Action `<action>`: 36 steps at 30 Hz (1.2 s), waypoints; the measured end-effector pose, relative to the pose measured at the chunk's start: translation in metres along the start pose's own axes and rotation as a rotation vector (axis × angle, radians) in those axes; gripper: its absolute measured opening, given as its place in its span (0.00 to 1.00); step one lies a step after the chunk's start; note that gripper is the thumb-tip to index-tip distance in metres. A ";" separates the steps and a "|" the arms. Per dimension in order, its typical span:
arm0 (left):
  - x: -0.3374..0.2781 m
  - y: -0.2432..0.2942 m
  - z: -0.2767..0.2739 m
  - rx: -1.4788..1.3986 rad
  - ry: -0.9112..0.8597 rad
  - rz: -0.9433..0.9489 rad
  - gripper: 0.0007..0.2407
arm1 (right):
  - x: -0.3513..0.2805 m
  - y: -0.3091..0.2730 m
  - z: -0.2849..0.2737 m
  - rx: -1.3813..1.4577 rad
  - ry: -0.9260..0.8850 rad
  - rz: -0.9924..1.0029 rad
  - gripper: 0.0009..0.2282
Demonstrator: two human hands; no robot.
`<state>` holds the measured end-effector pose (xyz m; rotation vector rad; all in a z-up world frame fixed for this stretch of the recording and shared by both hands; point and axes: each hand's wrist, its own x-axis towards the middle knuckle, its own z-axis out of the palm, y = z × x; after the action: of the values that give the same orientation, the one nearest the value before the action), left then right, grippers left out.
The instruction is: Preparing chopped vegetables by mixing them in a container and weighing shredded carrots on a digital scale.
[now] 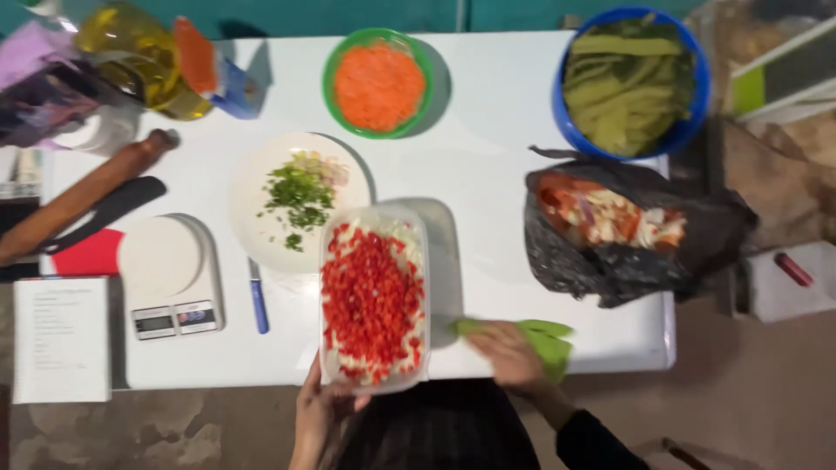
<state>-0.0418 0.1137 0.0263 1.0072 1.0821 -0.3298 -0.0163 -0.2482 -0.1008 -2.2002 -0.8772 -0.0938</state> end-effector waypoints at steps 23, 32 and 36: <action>0.104 -0.029 0.119 0.007 -0.256 0.093 0.34 | -0.032 0.020 -0.059 -0.597 0.001 0.556 0.22; 0.073 -0.039 0.089 0.037 -0.237 0.057 0.30 | -0.259 0.083 -0.093 -0.805 0.096 0.632 0.28; 0.048 -0.062 0.050 0.072 -0.235 0.062 0.23 | -0.282 0.075 -0.080 -0.778 0.141 0.603 0.28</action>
<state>-0.0313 0.0511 -0.0418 1.0360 0.8302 -0.4280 -0.1693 -0.4969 -0.1806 -3.0356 -0.0419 -0.3348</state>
